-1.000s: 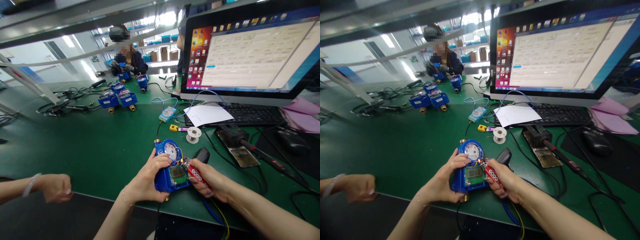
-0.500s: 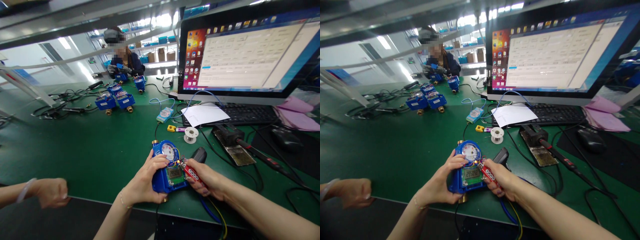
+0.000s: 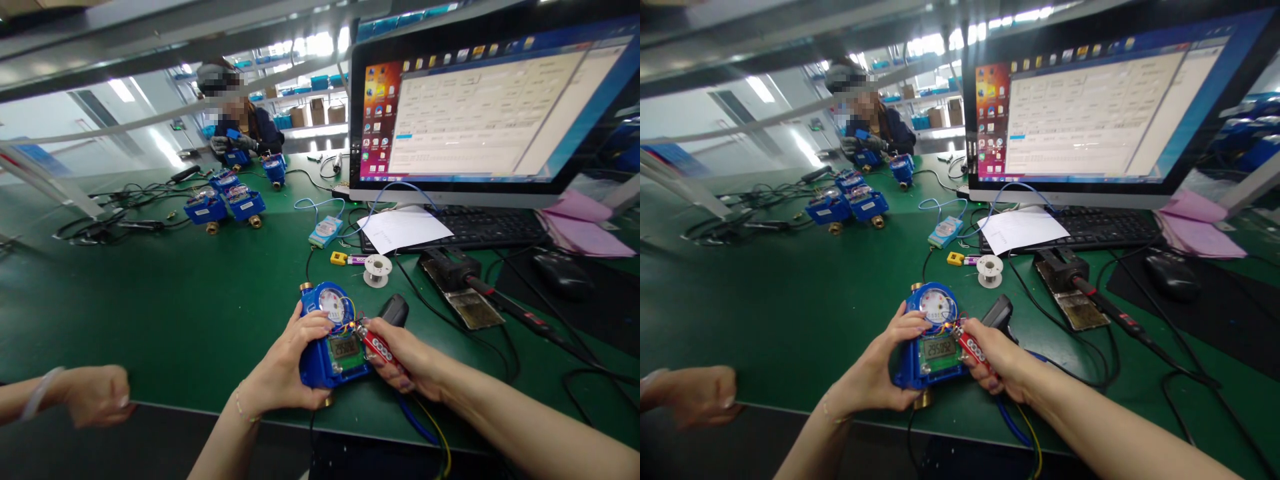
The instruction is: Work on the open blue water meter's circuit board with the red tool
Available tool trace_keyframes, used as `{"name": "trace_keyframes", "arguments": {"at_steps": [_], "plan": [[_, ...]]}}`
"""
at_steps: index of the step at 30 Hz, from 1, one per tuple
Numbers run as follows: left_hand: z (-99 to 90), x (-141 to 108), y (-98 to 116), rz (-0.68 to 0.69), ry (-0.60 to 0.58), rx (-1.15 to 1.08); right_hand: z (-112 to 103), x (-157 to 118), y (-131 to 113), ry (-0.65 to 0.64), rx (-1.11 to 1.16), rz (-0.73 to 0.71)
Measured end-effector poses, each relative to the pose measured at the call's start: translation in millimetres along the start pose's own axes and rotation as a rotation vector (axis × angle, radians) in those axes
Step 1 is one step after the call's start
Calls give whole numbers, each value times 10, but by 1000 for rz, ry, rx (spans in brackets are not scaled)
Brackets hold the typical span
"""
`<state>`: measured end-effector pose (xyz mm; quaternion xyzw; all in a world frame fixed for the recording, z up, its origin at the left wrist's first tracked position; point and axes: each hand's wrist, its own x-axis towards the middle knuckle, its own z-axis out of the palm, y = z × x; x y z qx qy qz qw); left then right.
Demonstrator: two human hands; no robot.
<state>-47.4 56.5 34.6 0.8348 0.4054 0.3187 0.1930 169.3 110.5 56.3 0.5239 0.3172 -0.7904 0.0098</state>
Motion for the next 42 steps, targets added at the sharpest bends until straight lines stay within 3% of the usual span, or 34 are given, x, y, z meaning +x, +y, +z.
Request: {"name": "trace_keyframes", "arguments": {"at_steps": [18,42], "plan": [[-1,9,-7,-6,-12,1,6,23,70,-47,143,-33],[-7,10,-18,3,-7,-19,52,36,142,-17,292,-67]]}}
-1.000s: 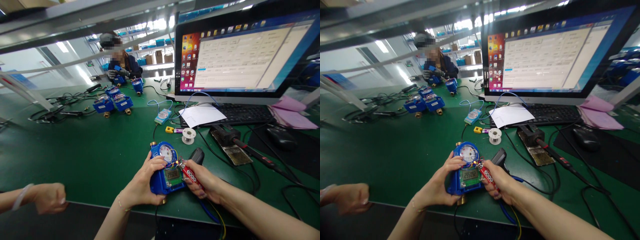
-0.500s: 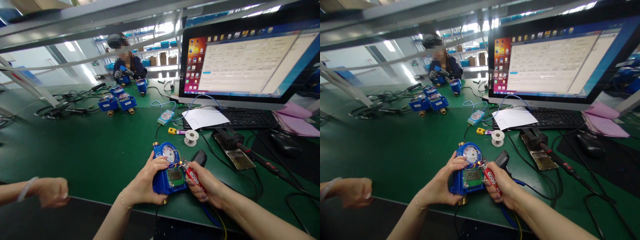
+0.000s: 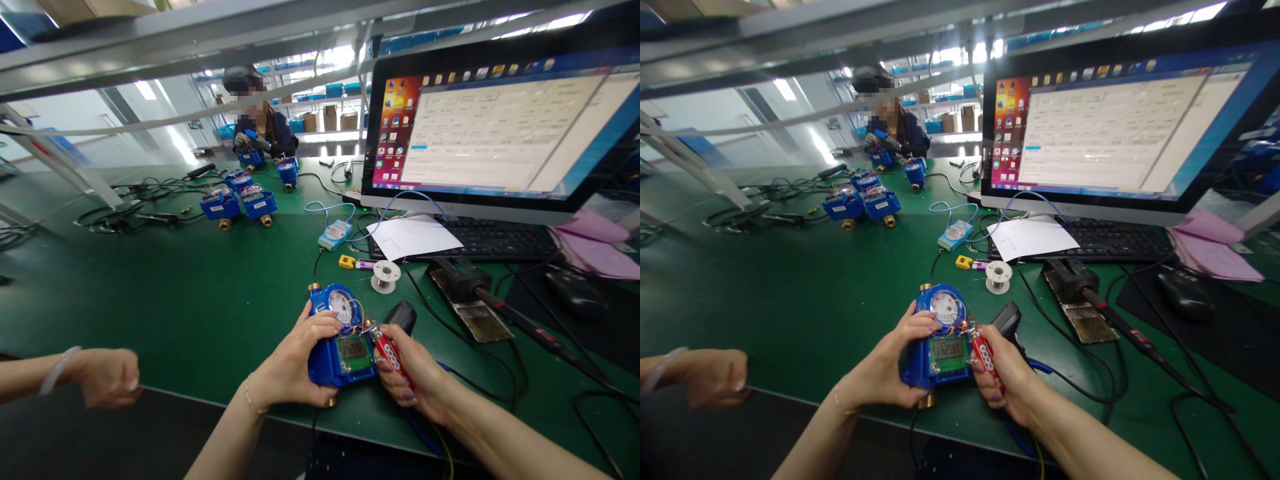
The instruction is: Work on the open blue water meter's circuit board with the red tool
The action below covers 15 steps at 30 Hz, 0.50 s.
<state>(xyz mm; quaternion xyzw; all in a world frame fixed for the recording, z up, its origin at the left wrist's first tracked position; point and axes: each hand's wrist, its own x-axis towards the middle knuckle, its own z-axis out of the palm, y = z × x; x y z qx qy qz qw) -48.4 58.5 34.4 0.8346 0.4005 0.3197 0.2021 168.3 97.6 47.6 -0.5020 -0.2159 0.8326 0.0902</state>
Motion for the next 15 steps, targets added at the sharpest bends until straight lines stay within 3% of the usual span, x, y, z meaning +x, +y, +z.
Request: {"name": "trace_keyframes", "arguments": {"at_steps": [15], "plan": [[6,-7,-19,3,-7,-2,33,-22,26,26,46,-18]]}}
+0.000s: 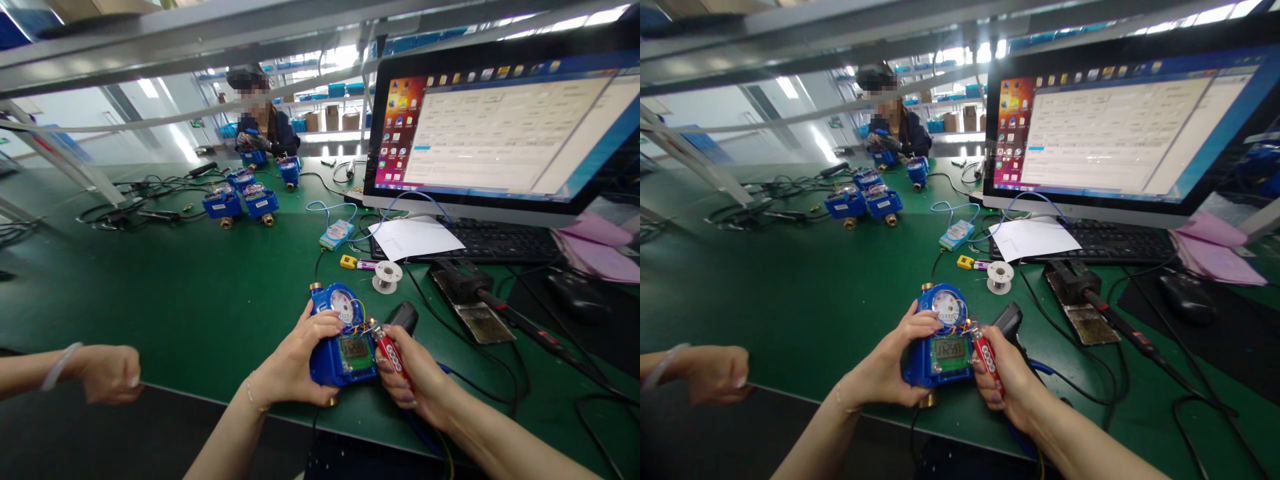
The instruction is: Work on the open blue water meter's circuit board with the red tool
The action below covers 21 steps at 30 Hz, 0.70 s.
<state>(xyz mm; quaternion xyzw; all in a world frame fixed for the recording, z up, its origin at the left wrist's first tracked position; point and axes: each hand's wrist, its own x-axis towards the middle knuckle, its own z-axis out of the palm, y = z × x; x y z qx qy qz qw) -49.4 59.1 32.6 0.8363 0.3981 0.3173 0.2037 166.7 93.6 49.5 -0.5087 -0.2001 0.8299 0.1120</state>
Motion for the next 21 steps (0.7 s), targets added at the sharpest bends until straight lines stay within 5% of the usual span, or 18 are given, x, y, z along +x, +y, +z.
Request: {"name": "trace_keyframes", "arguments": {"at_steps": [21], "plan": [[-9,2,17,2,1,4,4,26,-21,11,-42,-2]]}}
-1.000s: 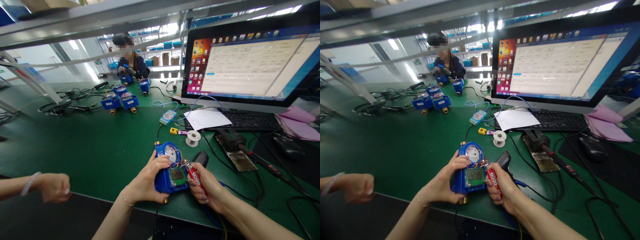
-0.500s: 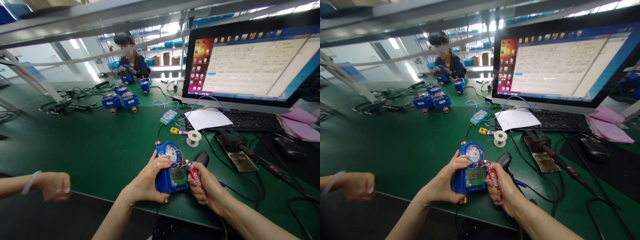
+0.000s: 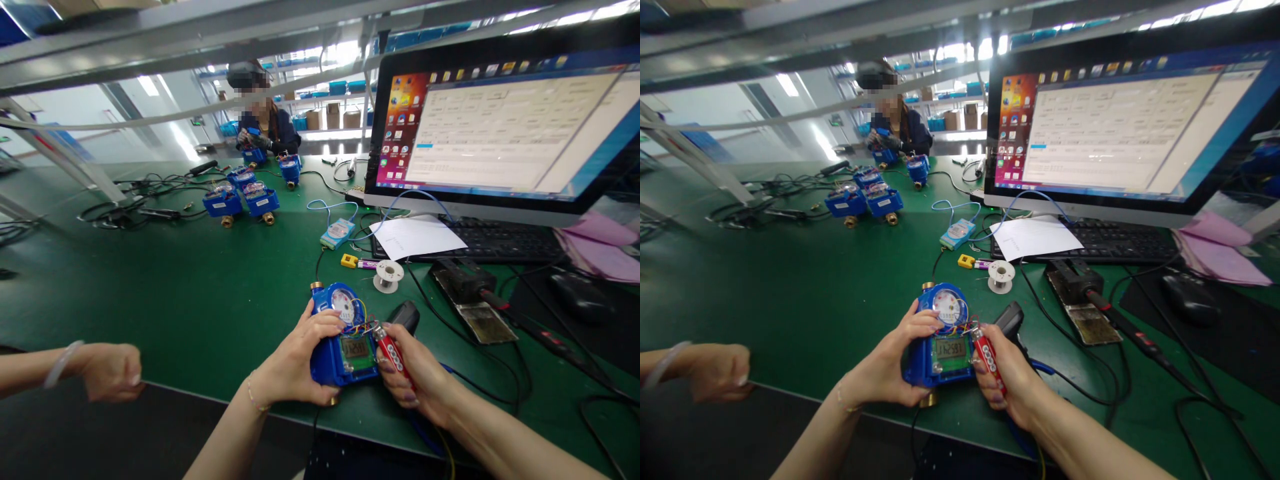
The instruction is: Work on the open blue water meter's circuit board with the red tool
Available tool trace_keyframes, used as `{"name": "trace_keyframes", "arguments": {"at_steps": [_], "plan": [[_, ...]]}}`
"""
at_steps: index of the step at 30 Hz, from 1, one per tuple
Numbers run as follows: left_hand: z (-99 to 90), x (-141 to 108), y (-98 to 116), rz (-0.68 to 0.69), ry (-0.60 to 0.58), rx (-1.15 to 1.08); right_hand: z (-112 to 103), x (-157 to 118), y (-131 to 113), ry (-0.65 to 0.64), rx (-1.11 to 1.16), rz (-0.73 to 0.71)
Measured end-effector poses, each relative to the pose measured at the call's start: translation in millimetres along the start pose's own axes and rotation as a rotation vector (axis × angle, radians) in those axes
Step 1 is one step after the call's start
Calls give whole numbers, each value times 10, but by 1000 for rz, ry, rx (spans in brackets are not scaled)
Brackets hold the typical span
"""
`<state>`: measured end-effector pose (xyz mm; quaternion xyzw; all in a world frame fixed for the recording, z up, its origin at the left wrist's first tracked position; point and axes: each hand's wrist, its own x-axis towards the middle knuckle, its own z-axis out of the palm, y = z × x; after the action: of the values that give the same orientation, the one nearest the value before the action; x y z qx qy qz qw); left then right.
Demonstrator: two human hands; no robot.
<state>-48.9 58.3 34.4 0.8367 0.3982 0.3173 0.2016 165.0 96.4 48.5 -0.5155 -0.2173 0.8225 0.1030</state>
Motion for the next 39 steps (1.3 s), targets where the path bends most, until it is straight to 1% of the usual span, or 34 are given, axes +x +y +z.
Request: {"name": "trace_keyframes", "arguments": {"at_steps": [9,18,26,39], "plan": [[11,-12,-20,-5,-6,1,2,-34,15,10,30,8],[9,-4,-5,-16,-6,-13,-17,2,76,1,90,-9],[4,-6,-15,-10,-1,-7,12,-16,77,24,76,-60],[13,-10,-24,-9,-1,-12,21,-44,24,20,42,-1]]}}
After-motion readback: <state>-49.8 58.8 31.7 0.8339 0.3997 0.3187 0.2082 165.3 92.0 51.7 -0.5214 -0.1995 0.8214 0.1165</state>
